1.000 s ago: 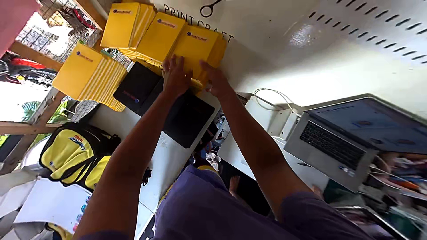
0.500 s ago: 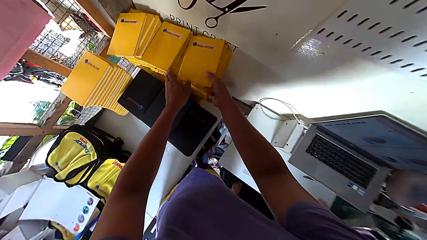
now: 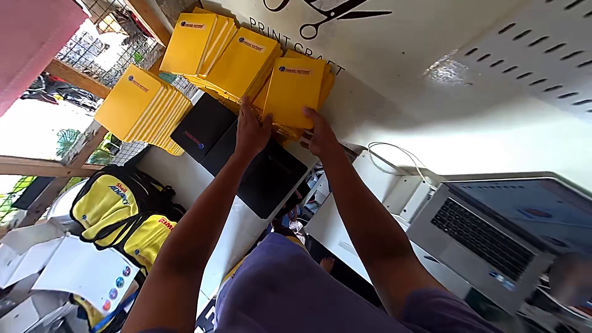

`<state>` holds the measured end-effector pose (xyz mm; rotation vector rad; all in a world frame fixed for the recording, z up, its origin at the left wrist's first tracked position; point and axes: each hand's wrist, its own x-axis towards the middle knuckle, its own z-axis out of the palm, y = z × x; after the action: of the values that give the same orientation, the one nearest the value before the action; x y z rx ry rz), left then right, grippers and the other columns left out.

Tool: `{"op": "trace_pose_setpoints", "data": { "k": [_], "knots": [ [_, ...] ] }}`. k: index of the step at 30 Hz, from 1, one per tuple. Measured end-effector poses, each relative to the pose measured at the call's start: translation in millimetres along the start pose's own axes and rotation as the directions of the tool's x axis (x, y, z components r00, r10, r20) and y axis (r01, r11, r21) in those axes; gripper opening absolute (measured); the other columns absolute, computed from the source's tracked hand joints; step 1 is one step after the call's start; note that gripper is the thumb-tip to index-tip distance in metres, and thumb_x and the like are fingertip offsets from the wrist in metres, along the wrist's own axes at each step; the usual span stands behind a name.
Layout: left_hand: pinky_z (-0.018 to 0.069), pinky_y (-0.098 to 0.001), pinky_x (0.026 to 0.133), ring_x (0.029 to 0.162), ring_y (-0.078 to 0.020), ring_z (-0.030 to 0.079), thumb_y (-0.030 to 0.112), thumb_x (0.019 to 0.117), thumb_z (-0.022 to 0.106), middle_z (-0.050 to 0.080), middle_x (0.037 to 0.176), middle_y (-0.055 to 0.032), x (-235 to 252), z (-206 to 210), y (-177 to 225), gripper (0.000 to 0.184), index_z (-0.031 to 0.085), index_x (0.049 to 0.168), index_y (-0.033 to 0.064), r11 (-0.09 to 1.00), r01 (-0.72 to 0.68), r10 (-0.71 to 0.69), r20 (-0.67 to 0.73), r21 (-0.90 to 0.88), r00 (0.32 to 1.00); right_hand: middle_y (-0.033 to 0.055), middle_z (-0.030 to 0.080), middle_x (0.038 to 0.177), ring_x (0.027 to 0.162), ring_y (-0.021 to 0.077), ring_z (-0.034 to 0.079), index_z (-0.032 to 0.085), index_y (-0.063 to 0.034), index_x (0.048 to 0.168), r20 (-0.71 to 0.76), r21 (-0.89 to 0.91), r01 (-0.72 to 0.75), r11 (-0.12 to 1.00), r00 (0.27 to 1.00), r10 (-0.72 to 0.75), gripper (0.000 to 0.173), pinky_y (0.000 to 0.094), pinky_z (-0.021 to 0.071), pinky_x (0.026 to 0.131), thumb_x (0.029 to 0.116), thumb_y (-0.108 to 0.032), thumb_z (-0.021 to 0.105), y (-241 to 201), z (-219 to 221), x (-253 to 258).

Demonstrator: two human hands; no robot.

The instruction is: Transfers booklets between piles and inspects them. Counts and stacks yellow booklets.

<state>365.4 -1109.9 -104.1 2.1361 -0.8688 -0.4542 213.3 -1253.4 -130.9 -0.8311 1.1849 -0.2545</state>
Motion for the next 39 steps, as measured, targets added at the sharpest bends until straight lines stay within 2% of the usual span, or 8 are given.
{"op": "trace_pose_setpoints", "data": {
  "k": [5, 13, 20, 25, 28, 31, 34, 39],
  "knots": [
    [0.0421, -0.0520, 0.116, 0.143, -0.0336, 0.047, 0.045, 0.1028, 0.056, 0.043, 0.157, -0.0229, 7.9, 0.6, 1.1, 0.080, 0.019, 0.163, 0.0067, 0.999, -0.033, 0.033, 0.029, 0.009, 0.999, 0.0145, 0.046, 0.155, 0.138, 0.0376, 0.049, 0.022, -0.0267, 0.161, -0.018, 0.094, -0.015, 0.995, 1.000, 0.017, 0.111, 0.0655, 0.0488, 0.099, 0.0746, -0.072, 0.075, -2.3, 10.5, 11.1],
    [0.0457, -0.0593, 0.106, 0.123, -0.0348, 0.060, 0.034, 0.1065, 0.047, 0.069, 0.124, -0.0154, 2.3, -21.7, 3.0, 0.048, 0.051, 0.147, 0.0081, 0.973, -0.136, 0.127, 0.058, 0.185, 0.990, 0.0127, 0.052, 0.149, 0.131, 0.0351, 0.056, 0.033, -0.0263, 0.155, -0.041, 0.124, 0.026, 0.992, 0.999, -0.021, 0.093, 0.0602, 0.0534, 0.096, 0.0809, -0.063, 0.075, 0.8, -14.6, -4.0],
    [0.0440, -0.0579, 0.100, 0.123, -0.0420, 0.053, 0.029, 0.0910, 0.075, 0.057, 0.135, -0.0188, 61.8, -34.8, -13.7, 0.056, 0.060, 0.144, 0.0195, 0.753, -0.238, 0.247, 0.071, 0.614, 0.966, 0.0105, 0.055, 0.146, 0.130, 0.0338, 0.057, 0.041, -0.0280, 0.153, 0.020, 0.111, 0.037, 0.993, 0.999, -0.040, 0.081, 0.0587, 0.0536, 0.095, 0.0858, -0.063, 0.070, 0.4, -17.2, -9.5],
    [0.0501, -0.0490, 0.103, 0.119, -0.0344, 0.060, 0.020, 0.1024, 0.061, 0.065, 0.130, -0.0127, 59.0, -38.4, -37.4, 0.021, 0.078, 0.104, 0.0093, 0.789, -0.391, 0.390, 0.106, 0.474, 0.915, 0.0088, 0.054, 0.148, 0.133, 0.0321, 0.054, 0.042, -0.0279, 0.152, 0.034, 0.134, 0.035, 0.990, 0.999, -0.040, 0.078, 0.0582, 0.0517, 0.098, 0.0870, -0.061, 0.069, 5.3, -19.0, -8.3],
    [0.0488, -0.0497, 0.103, 0.114, -0.0323, 0.063, 0.021, 0.1028, 0.060, 0.070, 0.121, -0.0118, 42.7, -54.6, -37.4, 0.023, 0.080, 0.103, 0.0101, 0.829, -0.421, 0.456, -0.009, 0.368, 0.890, 0.0099, 0.054, 0.148, 0.132, 0.0325, 0.055, 0.045, -0.0264, 0.151, 0.044, 0.127, 0.037, 0.991, 0.998, -0.043, 0.079, 0.0580, 0.0524, 0.099, 0.0859, -0.063, 0.070, 5.5, -21.7, -6.1],
    [0.0533, -0.0390, 0.103, 0.115, -0.0187, 0.068, 0.027, 0.1034, 0.062, 0.073, 0.121, -0.0075, -7.2, -85.8, -44.4, 0.025, 0.079, 0.111, 0.0113, 0.937, -0.275, 0.321, -0.219, 0.214, 0.921, 0.0103, 0.056, 0.145, 0.128, 0.0325, 0.058, 0.045, -0.0247, 0.150, 0.056, 0.131, 0.057, 0.990, 0.996, -0.064, 0.080, 0.0568, 0.0556, 0.095, 0.0855, -0.064, 0.069, 8.8, -22.1, -5.7],
    [0.0594, -0.0390, 0.091, 0.098, -0.0190, 0.071, 0.027, 0.1077, 0.054, 0.073, 0.110, -0.0142, -78.6, -93.6, -104.5, 0.035, 0.071, 0.115, -0.0022, 0.990, -0.131, 0.095, -0.468, -0.046, 0.879, 0.0097, 0.058, 0.142, 0.126, 0.0329, 0.060, 0.047, -0.0244, 0.148, 0.102, 0.197, 0.096, 0.976, 0.988, -0.117, 0.074, 0.0584, 0.0570, 0.092, 0.0871, -0.060, 0.070, 10.5, -22.0, -0.5],
    [0.0553, -0.0592, 0.092, 0.100, -0.0328, 0.071, 0.034, 0.1086, 0.046, 0.073, 0.108, -0.0175, -209.5, -41.5, -226.1, 0.040, 0.070, 0.121, 0.0042, 0.877, 0.479, -0.471, -0.225, -0.021, 0.853, 0.0106, 0.059, 0.141, 0.126, 0.0341, 0.061, 0.050, -0.0249, 0.146, 0.117, 0.239, 0.091, 0.967, 0.986, -0.121, 0.072, 0.0623, 0.0556, 0.094, 0.0849, -0.057, 0.072, 6.6, -18.6, 9.0]
  ]
}}
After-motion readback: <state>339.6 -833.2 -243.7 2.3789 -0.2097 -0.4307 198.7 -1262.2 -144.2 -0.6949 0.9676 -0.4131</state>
